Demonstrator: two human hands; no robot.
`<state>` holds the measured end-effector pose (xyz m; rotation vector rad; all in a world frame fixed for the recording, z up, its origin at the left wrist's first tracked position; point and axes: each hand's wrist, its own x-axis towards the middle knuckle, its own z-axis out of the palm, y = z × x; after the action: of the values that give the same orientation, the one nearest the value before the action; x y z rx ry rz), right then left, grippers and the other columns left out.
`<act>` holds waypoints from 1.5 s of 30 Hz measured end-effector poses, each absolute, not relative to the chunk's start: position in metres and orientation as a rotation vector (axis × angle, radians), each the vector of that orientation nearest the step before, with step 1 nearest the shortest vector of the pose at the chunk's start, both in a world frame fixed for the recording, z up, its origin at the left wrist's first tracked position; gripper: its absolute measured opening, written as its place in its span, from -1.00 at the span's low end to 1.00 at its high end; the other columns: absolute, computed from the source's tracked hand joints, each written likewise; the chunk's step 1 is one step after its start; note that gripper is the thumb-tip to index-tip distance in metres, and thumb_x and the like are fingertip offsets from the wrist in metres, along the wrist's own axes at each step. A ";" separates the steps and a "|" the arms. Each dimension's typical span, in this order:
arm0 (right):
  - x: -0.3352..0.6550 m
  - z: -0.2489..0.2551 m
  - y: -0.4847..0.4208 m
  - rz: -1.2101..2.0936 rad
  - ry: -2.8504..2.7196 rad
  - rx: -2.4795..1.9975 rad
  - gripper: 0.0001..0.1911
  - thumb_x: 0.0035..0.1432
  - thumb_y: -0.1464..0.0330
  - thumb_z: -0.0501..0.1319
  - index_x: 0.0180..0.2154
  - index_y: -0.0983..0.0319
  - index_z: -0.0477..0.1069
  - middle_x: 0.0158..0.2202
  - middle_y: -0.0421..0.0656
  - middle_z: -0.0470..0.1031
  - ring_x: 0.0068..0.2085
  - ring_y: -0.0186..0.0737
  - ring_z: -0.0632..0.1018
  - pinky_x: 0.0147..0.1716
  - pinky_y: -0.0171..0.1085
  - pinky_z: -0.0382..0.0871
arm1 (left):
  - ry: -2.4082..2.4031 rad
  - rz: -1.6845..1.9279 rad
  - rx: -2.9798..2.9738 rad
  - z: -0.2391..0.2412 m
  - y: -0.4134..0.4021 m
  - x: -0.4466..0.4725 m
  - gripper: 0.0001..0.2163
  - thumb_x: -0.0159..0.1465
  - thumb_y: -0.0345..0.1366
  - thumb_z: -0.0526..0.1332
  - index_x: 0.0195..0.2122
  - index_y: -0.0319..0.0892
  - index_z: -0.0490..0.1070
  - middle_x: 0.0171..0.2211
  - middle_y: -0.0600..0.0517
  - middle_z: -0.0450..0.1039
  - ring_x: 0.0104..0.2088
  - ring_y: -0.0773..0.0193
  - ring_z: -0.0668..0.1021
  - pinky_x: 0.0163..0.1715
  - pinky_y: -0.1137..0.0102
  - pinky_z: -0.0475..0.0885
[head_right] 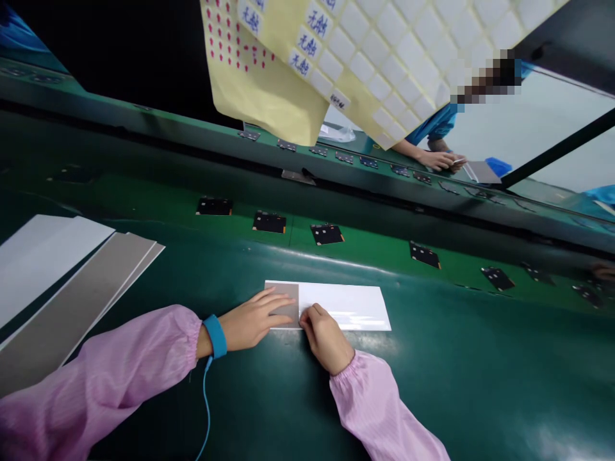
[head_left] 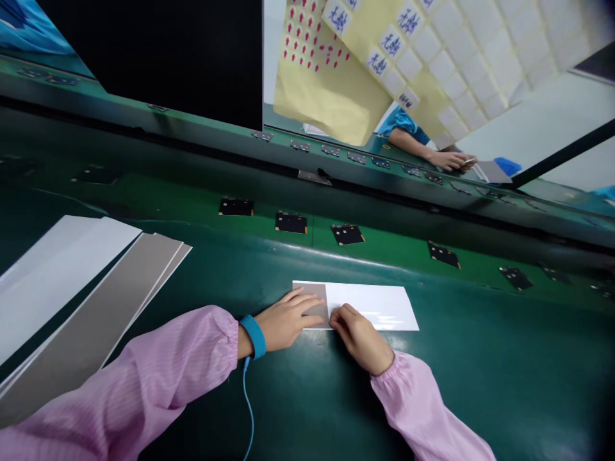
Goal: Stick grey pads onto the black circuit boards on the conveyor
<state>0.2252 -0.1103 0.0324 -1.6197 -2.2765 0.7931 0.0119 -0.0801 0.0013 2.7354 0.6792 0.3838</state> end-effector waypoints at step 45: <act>0.212 0.032 0.146 0.803 -2.192 -1.936 -0.93 0.15 0.43 0.13 -0.31 0.29 0.38 -0.56 -0.25 0.36 -0.63 -0.47 0.35 -0.58 -0.45 0.25 | 0.674 0.387 2.630 0.003 -0.077 0.008 -0.55 0.19 -0.52 0.10 0.10 -0.05 0.26 0.24 -0.03 0.07 0.24 0.11 0.11 0.24 0.06 -0.02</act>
<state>0.2120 0.1462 0.0323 -1.9358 -2.1925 0.8034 0.0083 -0.0775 0.0031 2.6296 0.6736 0.3869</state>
